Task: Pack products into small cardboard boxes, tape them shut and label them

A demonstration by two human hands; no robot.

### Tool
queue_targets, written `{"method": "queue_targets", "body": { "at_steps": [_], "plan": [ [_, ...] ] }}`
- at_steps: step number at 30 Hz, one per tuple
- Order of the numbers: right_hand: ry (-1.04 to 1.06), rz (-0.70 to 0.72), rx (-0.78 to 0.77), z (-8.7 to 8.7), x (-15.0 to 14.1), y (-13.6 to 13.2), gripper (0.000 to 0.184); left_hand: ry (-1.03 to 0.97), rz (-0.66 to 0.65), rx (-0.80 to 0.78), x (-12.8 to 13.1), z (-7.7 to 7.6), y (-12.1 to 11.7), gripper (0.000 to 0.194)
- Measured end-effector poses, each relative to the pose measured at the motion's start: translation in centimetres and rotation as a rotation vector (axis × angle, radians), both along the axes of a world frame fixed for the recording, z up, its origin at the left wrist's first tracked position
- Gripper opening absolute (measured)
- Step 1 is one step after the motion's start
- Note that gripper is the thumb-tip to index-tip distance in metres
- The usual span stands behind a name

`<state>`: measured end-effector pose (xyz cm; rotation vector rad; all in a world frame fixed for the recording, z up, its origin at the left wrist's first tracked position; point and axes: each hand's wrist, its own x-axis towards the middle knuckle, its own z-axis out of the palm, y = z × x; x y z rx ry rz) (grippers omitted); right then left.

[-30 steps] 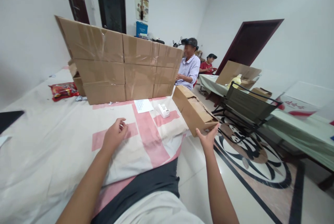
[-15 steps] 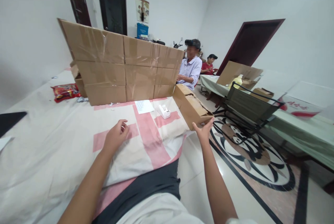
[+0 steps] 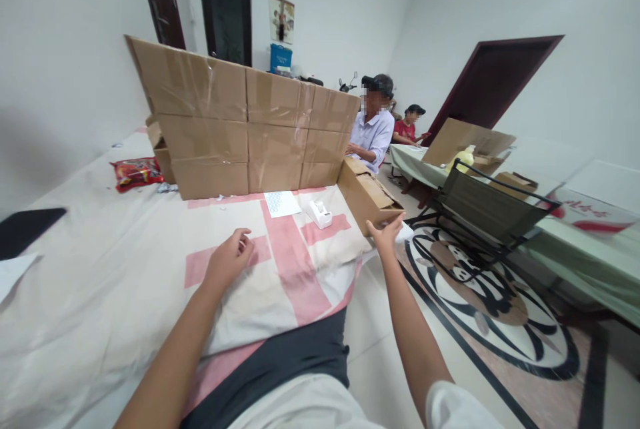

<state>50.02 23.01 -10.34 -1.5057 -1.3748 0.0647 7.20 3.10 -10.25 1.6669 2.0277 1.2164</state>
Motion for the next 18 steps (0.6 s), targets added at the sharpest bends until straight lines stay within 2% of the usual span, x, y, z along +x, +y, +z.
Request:
{"method": "queue_targets", "body": {
  "at_steps": [11, 18],
  "plan": [
    [0.032, 0.041, -0.083, 0.8, -1.3, 4.0, 0.134, 0.022, -0.007, -0.028, -0.1, -0.4, 0.1, 0.034],
    [0.058, 0.083, -0.071, 1.0, -2.1, 6.9, 0.133, 0.03, -0.007, -0.057, 0.0, -0.2, 0.1, 0.037]
  ]
}}
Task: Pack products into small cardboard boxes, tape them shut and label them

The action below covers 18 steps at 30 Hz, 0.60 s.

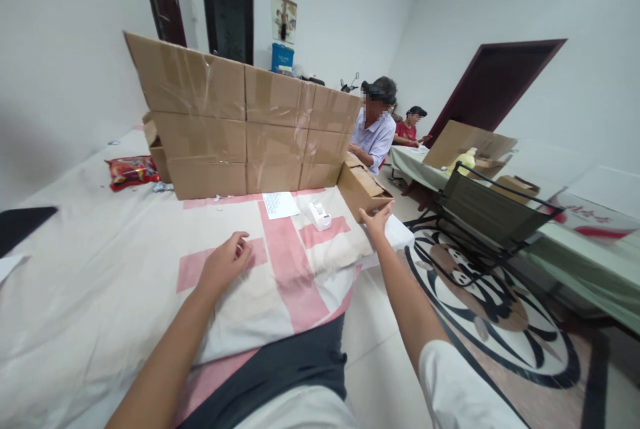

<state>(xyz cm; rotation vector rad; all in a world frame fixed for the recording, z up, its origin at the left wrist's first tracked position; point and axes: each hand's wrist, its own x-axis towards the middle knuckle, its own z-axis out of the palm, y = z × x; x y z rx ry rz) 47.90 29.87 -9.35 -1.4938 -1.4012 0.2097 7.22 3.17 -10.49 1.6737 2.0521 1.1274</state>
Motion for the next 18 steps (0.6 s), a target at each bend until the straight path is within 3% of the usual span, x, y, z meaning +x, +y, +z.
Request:
{"method": "queue_targets", "body": {
  "at_steps": [11, 18],
  "plan": [
    [-0.004, 0.063, -0.107, 0.1, -0.8, 4.9, 0.136, 0.015, -0.007, -0.048, 0.2, 0.2, -0.1, 0.037],
    [-0.049, 0.052, -0.138, -1.1, -1.0, 5.5, 0.124, 0.018, -0.023, -0.079, 0.3, 0.2, -0.1, 0.035]
  ]
}}
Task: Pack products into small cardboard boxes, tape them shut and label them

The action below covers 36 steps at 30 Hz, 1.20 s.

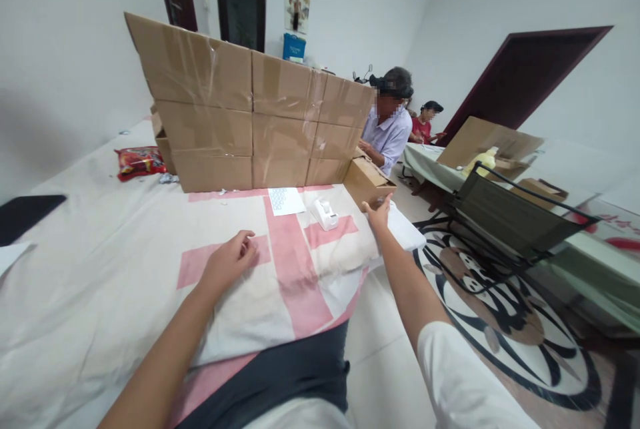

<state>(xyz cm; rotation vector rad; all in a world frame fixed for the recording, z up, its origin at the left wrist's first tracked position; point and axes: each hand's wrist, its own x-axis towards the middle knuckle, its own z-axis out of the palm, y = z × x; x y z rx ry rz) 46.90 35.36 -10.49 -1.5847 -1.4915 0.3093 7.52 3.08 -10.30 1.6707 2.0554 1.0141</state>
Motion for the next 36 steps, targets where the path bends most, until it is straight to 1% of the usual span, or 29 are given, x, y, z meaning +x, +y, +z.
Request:
{"method": "queue_targets", "body": {
  "at_steps": [2, 5, 8, 10, 13, 19, 25, 28, 31, 34, 36],
  "plan": [
    [-0.017, -0.015, -0.015, -0.2, 0.1, -0.1, 0.124, 0.005, -0.005, -0.004, 0.1, 0.0, 0.0, 0.034],
    [-0.079, -0.082, -0.072, 0.0, 0.0, -0.3, 0.124, 0.017, -0.011, -0.009, 0.1, 0.1, 0.1, 0.035],
    [-0.207, -0.156, -0.124, 0.3, -0.6, -0.3, 0.119, 0.021, -0.003, -0.031, 0.2, 0.3, 0.1, 0.035],
    [-0.277, -0.176, -0.138, 0.6, -1.1, -0.2, 0.116, 0.024, 0.0, -0.047, 0.3, 0.4, 0.0, 0.034],
    [-0.319, -0.158, -0.152, 0.7, -1.5, -0.1, 0.112, 0.029, -0.006, -0.057, 0.5, 0.6, -0.2, 0.033],
    [-0.532, -0.125, -0.274, 0.7, -1.2, 0.2, 0.102, 0.03, 0.002, -0.07, 0.5, 0.6, 0.0, 0.032],
    [-0.562, -0.076, -0.304, 0.8, -0.5, 0.0, 0.09, -0.001, -0.006, -0.058, 0.5, 0.4, 0.1, 0.032],
    [-0.565, -0.079, -0.292, 0.9, -0.5, -0.3, 0.084, -0.048, -0.017, -0.029, 0.5, 0.3, 0.1, 0.032],
    [-0.561, -0.082, -0.264, 1.2, -0.8, -0.9, 0.08, -0.152, -0.044, 0.002, 0.2, 0.2, 0.2, 0.034],
    [-0.543, -0.083, -0.239, 1.9, -1.2, -1.7, 0.078, -0.293, -0.082, 0.014, -1.1, 0.1, 0.0, 0.035],
    [-0.518, -0.097, -0.209, 2.4, -1.7, -2.2, 0.079, -0.376, -0.107, 0.008, -2.8, 0.2, -0.4, 0.035]
  ]
}}
